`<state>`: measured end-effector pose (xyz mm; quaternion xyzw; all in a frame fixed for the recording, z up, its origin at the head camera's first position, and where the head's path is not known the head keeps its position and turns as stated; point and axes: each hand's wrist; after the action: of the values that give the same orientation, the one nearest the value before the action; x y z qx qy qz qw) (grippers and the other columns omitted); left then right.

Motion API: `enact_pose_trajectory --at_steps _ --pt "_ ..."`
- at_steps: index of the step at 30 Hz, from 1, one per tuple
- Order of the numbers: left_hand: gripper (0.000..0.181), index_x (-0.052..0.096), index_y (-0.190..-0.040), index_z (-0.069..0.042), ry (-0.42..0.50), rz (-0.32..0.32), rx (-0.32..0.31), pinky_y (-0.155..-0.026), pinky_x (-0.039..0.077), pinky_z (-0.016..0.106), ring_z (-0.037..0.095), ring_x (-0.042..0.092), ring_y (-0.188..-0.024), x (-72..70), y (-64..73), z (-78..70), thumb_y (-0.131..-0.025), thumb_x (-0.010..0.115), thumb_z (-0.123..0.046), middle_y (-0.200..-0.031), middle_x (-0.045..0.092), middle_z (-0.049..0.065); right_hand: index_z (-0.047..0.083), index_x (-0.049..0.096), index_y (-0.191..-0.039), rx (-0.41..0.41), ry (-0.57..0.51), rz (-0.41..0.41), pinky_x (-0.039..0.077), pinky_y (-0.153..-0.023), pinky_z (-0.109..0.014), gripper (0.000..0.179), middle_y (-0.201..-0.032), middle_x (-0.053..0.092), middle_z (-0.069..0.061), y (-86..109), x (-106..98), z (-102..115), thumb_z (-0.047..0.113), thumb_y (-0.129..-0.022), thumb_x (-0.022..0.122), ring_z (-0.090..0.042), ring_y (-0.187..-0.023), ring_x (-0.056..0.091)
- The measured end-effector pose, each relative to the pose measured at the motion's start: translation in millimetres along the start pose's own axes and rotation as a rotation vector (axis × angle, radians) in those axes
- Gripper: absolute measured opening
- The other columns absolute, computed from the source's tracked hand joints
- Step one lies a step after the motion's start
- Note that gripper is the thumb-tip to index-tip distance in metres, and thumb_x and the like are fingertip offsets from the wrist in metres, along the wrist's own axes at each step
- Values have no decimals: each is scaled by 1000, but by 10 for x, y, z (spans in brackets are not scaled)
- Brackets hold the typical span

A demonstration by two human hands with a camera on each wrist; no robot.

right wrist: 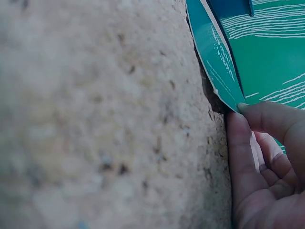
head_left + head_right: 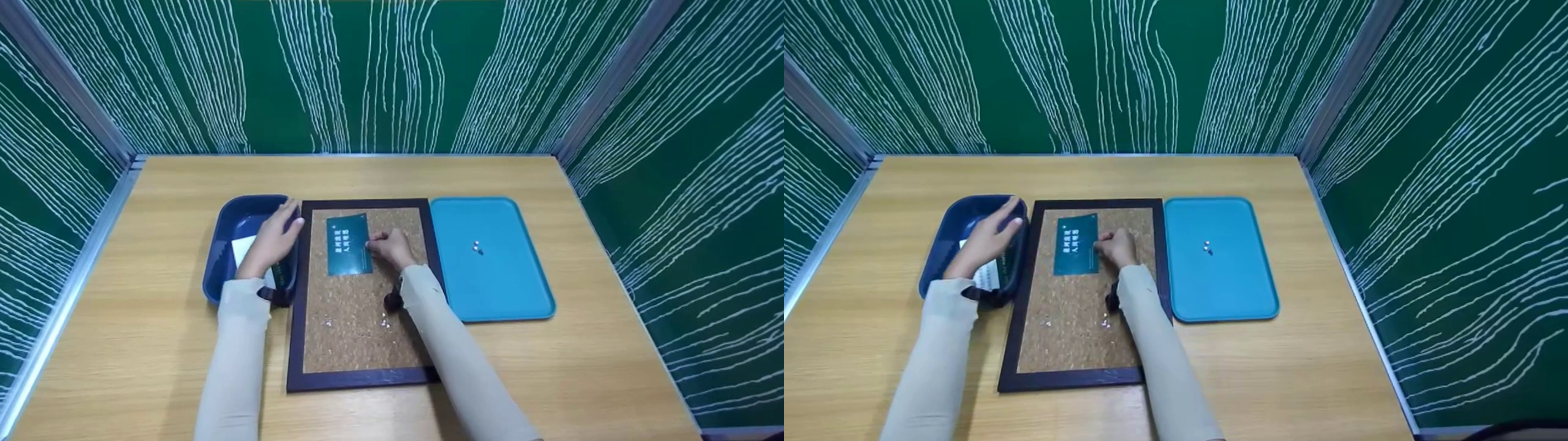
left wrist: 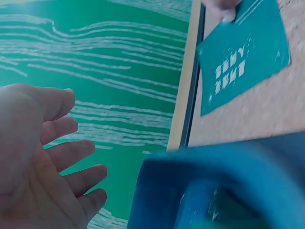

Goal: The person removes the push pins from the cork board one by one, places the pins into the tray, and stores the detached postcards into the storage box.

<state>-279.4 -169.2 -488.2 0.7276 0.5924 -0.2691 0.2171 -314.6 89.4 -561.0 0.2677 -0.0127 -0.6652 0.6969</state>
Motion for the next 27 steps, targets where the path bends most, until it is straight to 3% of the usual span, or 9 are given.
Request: enact_pose_trajectory --at_steps 7,12,19,27 --pt "55 19 -154 -13 24 -44 1 -121 13 48 31 13 -149 -256 152 141 -104 37 -30 -161 15 8 9 70 -94 -9 2 6 56 -77 -29 6 -93 68 -6 13 -9 1 9 -90 66 -18 -85 64" --pt "56 21 -154 -13 41 -90 -33 -121 12 48 33 15 -148 -420 251 279 -104 38 -31 -161 17 10 8 71 -95 -5 17 -7 56 -79 -30 7 -94 69 -7 25 -9 16 10 -89 66 -18 -86 65" --pt "60 16 -155 -20 104 -106 -142 -121 8 54 34 7 -149 -607 427 441 -103 35 -41 -162 12 7 10 71 -96 3 44 -26 56 -78 -29 9 -95 69 -5 33 15 7 12 -88 68 -17 -85 65" --pt "61 13 -155 -20 219 -94 -205 -121 9 50 31 3 -150 -716 553 659 -103 34 -43 -162 7 4 11 71 -94 -4 22 -30 55 -77 -29 7 -94 69 -5 58 4 2 12 -89 67 -18 -84 65"
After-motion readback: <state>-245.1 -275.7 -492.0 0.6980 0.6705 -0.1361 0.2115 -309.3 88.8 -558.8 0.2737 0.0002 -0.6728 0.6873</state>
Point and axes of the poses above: each hand's wrist, its own y-axis away from the middle knuckle, its own x-axis out of the palm, z = x × y
